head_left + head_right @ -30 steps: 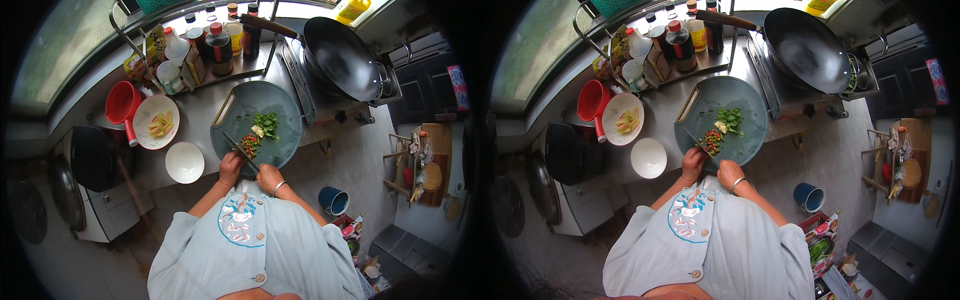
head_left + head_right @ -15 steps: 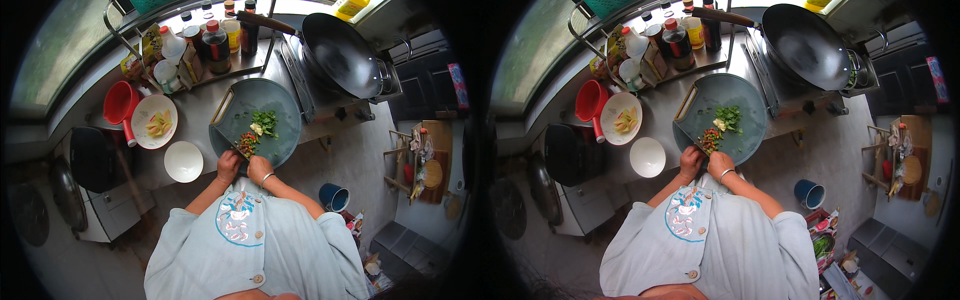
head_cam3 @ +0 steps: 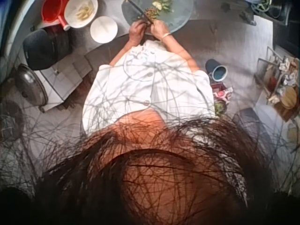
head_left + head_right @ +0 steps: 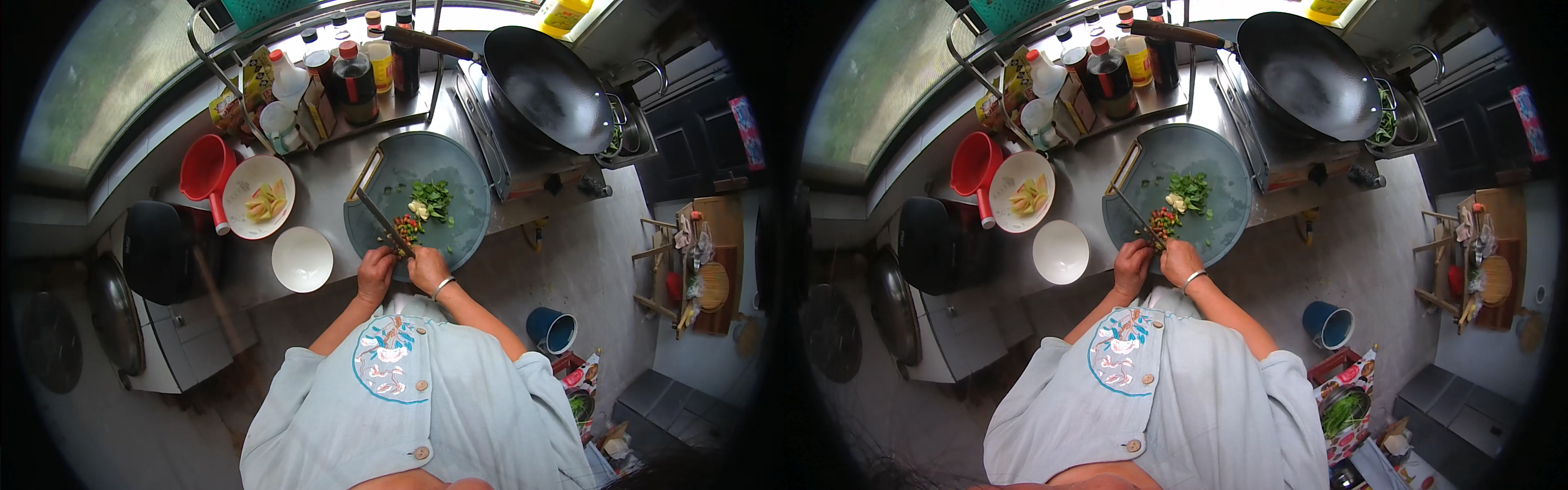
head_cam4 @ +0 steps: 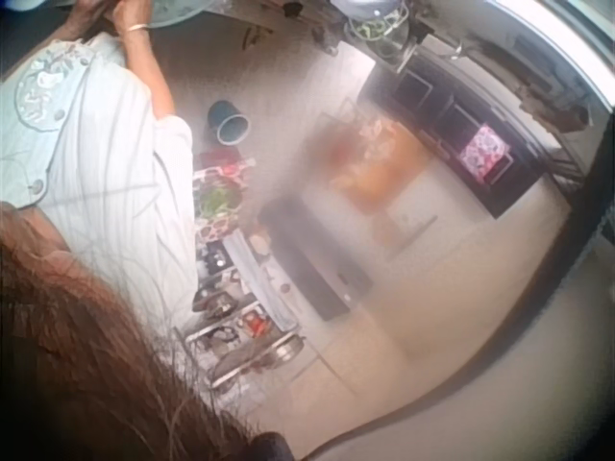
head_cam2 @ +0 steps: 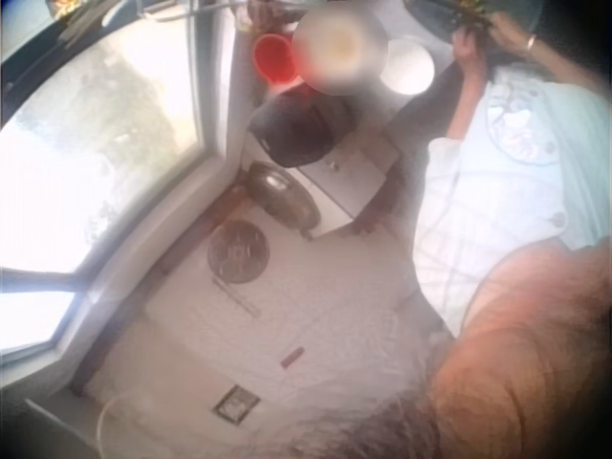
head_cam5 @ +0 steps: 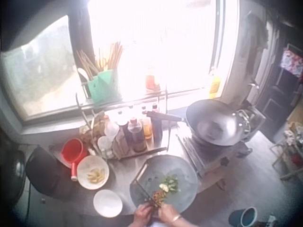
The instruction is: The person washes a bowl, then chops red chilies and garlic on a cutting board, transferring them into a bowl. They then wash and chop green vegetables, placing the chopped pieces into a separate bowl.
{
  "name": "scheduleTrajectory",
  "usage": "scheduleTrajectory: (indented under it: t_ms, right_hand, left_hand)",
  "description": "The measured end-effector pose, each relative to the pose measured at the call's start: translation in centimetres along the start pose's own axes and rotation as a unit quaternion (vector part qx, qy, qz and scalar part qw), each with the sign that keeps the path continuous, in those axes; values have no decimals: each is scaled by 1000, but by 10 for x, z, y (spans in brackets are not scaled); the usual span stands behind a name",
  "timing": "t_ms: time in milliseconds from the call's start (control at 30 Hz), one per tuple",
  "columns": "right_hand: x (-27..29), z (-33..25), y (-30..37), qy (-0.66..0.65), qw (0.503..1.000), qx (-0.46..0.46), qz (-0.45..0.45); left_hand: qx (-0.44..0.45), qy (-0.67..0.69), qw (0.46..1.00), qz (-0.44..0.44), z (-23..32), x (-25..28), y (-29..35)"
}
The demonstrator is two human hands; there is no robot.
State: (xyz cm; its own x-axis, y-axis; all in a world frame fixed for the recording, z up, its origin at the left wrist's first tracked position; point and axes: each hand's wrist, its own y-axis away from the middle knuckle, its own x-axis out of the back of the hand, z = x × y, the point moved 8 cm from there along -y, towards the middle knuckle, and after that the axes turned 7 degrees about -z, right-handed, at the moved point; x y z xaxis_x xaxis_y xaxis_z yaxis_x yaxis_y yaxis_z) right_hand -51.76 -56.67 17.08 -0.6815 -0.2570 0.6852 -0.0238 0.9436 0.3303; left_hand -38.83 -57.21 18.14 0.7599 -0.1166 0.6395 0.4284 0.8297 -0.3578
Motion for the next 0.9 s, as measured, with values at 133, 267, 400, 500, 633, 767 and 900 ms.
scheduleTrajectory:
  t_ms: [133,267,400,500,633,767,900]
  right_hand:
    - [8,-5,18,25,999,2,-30]
    - [4,-4,33,44,997,-26,-55]
    - [-1,-2,29,56,996,-26,-71]
    - [-6,-1,21,61,994,-22,-90]
    - [-11,-3,9,65,990,-40,-121]
    - [-19,-3,-3,54,989,-56,-123]
    - [-20,-3,-6,49,993,-59,-91]
  left_hand:
    - [12,5,1000,0,-6,-1,2]
    - [12,1,1000,-2,-6,-2,1]
    - [3,-3,1000,-8,-9,-4,0]
    - [-1,-7,1000,-14,-11,-6,-1]
    - [1,-5,1000,-27,-13,-7,-1]
    - [-2,-5,999,-41,-16,-10,-2]
    - [-3,2,999,-41,-14,-10,-1]
